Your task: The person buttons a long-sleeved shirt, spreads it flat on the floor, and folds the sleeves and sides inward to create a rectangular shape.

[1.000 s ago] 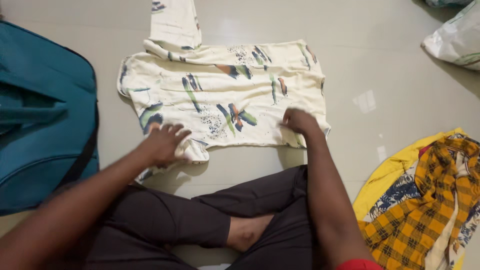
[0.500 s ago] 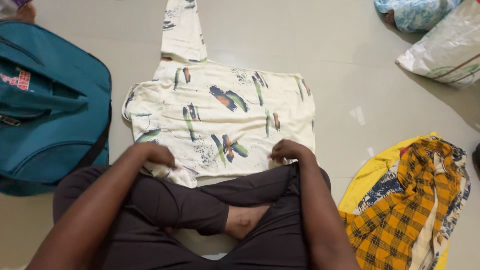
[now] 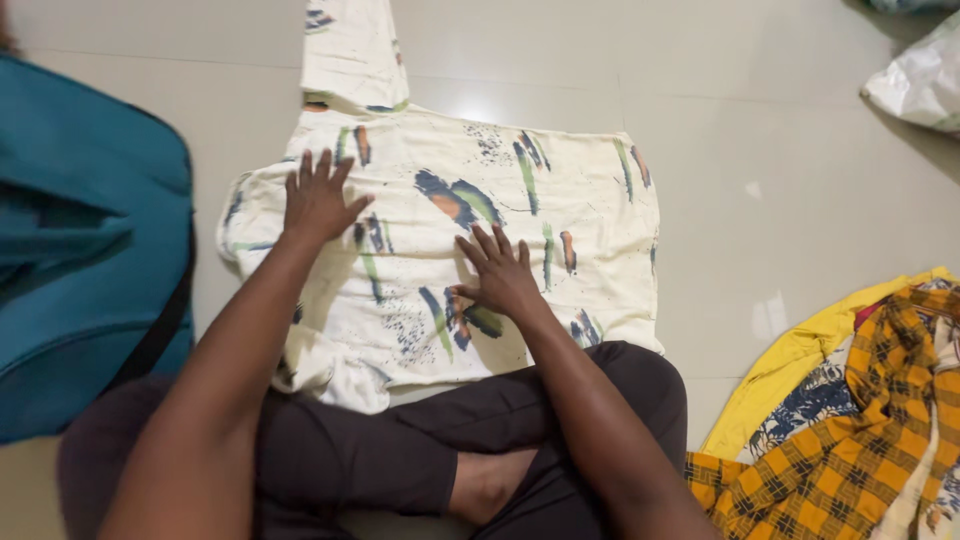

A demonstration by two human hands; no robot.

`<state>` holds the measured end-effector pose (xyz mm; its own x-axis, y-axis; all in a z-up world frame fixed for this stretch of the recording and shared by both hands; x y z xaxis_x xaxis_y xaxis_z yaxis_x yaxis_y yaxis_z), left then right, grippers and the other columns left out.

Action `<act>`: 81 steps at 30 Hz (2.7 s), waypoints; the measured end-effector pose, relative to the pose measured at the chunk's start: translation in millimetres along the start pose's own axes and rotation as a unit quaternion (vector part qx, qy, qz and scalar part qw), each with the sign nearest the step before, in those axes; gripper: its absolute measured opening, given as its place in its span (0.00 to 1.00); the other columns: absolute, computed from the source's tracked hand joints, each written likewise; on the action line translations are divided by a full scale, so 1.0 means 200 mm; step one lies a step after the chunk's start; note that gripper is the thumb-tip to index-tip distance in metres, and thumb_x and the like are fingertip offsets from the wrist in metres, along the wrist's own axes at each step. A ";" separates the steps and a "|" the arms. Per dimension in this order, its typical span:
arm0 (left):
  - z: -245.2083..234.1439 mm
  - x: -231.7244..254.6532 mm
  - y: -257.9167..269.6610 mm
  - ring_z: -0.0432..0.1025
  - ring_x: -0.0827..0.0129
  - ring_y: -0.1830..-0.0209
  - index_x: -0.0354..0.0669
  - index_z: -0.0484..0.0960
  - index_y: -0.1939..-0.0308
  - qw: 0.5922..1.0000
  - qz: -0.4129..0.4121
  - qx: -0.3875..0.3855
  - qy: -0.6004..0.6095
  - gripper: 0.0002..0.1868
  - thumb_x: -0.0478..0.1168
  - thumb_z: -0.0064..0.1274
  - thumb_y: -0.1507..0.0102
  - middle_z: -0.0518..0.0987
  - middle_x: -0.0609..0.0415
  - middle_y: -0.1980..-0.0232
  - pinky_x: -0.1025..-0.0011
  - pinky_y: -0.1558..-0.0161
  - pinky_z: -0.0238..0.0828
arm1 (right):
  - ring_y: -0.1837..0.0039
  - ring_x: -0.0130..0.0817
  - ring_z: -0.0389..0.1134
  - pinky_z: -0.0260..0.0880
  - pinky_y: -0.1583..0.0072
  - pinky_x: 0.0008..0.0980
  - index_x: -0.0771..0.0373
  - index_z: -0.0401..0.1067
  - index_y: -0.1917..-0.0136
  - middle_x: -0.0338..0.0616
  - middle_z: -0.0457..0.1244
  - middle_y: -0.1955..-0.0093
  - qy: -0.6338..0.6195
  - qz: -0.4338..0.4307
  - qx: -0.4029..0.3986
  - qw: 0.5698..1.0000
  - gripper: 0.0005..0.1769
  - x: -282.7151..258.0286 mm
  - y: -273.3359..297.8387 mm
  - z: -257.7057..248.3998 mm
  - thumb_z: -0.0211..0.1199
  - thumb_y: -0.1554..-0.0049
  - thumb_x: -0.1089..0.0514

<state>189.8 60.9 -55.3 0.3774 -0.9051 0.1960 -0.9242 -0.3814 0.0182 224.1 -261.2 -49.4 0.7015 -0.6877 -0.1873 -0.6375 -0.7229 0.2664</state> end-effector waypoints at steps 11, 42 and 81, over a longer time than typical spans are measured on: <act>0.10 0.18 -0.73 0.22 0.36 0.16 0.68 0.45 0.16 0.996 -0.031 0.017 0.077 0.51 0.82 0.26 0.39 0.34 0.50 0.12 0.22 0.28 0.14 | 0.13 0.42 0.22 0.24 0.23 0.74 0.31 0.39 0.16 0.29 0.28 0.12 -0.038 0.033 -0.064 0.997 0.46 0.13 -0.17 -0.02 0.43 0.42 0.20; 0.10 -0.17 -0.04 0.23 0.44 0.14 0.59 0.48 0.15 0.996 -0.075 0.006 0.055 0.46 0.73 0.32 0.32 0.35 0.48 0.12 0.25 0.25 0.20 | 0.13 0.47 0.27 0.25 0.23 0.66 0.46 0.38 0.15 0.44 0.30 0.12 -0.041 0.203 0.127 0.970 0.41 1.33 -0.51 -0.24 0.40 0.33 0.30; 0.16 0.19 0.99 0.77 0.52 0.46 0.48 0.87 0.58 0.933 0.186 -0.286 -0.114 0.11 0.38 0.56 0.44 0.84 0.50 0.50 0.46 0.45 0.71 | 0.35 0.46 0.67 0.63 0.35 0.56 0.54 0.76 0.43 0.45 0.68 0.41 0.112 0.106 0.023 0.988 0.17 0.46 0.36 0.24 0.60 0.46 0.56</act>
<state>23.0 -54.8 -76.6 -0.0343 -0.9961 0.0807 -0.8490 0.0716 0.5235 227.4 -379.8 -93.4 0.6005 -0.7952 0.0844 -0.7877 -0.5701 0.2334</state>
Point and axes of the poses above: each hand's wrist, its own y-axis away from the middle knuckle, its own z-axis out of the palm, x = y × z, the point moved 7 cm from there along -y, towards the middle knuckle
